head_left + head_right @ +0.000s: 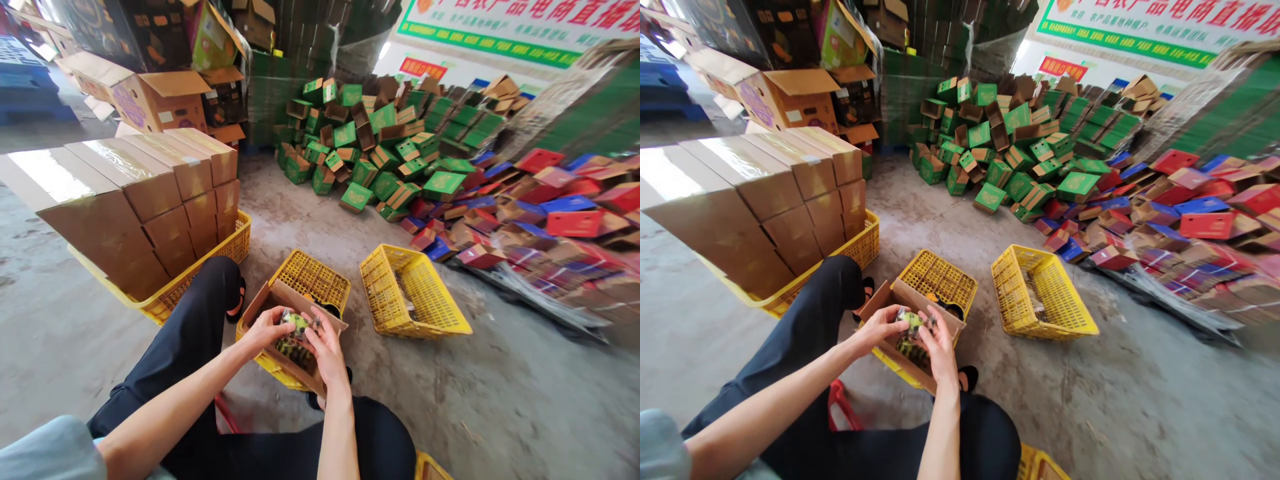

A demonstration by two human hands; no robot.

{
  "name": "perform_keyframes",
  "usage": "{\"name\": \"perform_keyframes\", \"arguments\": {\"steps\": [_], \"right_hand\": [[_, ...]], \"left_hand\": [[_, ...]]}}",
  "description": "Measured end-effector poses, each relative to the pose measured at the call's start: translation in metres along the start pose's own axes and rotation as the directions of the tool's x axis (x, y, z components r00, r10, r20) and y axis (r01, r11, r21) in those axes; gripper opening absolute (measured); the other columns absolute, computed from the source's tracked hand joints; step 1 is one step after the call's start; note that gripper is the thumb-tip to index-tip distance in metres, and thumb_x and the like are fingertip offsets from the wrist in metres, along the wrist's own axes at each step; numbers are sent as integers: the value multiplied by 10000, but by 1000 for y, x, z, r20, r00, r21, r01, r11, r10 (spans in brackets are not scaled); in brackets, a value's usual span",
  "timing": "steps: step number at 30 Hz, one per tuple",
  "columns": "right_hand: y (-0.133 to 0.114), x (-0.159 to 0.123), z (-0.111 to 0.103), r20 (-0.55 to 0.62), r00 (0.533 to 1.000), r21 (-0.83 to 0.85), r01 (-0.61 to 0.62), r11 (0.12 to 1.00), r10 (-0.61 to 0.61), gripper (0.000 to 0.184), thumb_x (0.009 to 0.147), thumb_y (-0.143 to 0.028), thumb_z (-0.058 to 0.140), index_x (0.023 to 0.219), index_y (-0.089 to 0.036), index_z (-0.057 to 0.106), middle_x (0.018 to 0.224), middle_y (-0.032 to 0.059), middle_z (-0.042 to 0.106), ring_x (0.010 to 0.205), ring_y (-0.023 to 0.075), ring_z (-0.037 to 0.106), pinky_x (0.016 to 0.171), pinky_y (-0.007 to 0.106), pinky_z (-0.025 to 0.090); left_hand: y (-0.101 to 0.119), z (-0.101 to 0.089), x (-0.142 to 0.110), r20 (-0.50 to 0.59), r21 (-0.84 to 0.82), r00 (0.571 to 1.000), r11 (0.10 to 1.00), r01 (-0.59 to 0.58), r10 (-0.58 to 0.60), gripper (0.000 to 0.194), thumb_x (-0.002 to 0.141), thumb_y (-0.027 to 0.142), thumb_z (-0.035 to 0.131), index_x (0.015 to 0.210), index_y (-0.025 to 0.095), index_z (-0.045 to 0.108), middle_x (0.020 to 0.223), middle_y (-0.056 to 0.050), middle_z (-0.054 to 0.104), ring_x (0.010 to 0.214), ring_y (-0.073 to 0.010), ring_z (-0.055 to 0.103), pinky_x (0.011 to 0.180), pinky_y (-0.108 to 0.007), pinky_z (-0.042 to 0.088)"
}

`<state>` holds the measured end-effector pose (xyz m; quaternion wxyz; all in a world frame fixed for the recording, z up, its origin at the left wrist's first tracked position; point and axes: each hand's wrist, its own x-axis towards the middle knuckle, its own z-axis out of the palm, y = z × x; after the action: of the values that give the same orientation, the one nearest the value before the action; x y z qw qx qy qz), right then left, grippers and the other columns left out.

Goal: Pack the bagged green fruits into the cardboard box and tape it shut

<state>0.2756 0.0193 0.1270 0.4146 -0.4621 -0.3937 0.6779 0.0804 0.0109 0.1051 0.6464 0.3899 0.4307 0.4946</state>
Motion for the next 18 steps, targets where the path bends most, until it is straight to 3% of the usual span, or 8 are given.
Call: {"name": "perform_keyframes", "arguments": {"steps": [3,5,8,11,13,15,18], "right_hand": [[10,8,-11,-97,995,-101,-13,995,3,539,772,-488,839,1247,-295,674,1264,72,761,1103,275,739,825,373,635],[18,15,-19,-155,987,-260,3,966,-45,472,777,-519,797,1157,-257,702,1154,85,794,1055,289,751,798,393,642],[30,23,-29,-211,966,-483,30,875,-150,387,806,-467,721,1110,-226,721,1056,99,809,1050,302,754,881,447,627],[37,28,-32,-248,943,-613,24,790,-221,456,843,-286,627,1292,-217,675,1232,111,768,1223,285,694,1086,471,526],[38,29,-31,-214,948,-781,-20,625,-237,569,857,-172,550,1423,-203,602,1398,116,687,1340,260,622,1176,443,448],[37,28,-29,-158,967,-901,-59,429,-200,556,882,-125,500,1424,-180,615,1453,122,647,1382,250,587,1206,406,413],[34,27,-27,-123,983,-941,-71,331,-138,444,938,-162,487,1331,-159,695,1390,139,690,1339,266,626,1186,389,437]], "left_hand": [[-10,-10,8,-63,50,998,999,14,-11,582,768,385,847,1265,131,680,1151,-130,756,1081,-266,702,968,-360,524],[-17,-21,15,-142,105,990,994,-10,25,542,806,337,780,1301,143,673,1262,-147,732,1195,-288,673,1049,-393,503],[-25,-36,27,-192,297,977,954,-36,97,491,876,261,641,1353,144,658,1409,-144,664,1319,-285,612,1134,-402,460],[-30,-42,38,-73,587,996,809,-4,58,526,933,200,517,1449,134,593,1472,-135,620,1355,-254,591,1149,-367,451],[-33,-38,47,8,706,1000,709,-8,4,505,930,168,521,1423,138,624,1455,-131,635,1351,-254,592,1151,-359,446],[-38,-31,56,63,764,997,645,-17,-49,424,898,141,583,1302,156,714,1355,-127,700,1297,-276,625,1130,-373,463],[-47,-18,69,151,854,977,518,-50,-154,271,870,147,691,1124,176,779,1187,-123,757,1179,-307,676,1062,-413,510]]}}
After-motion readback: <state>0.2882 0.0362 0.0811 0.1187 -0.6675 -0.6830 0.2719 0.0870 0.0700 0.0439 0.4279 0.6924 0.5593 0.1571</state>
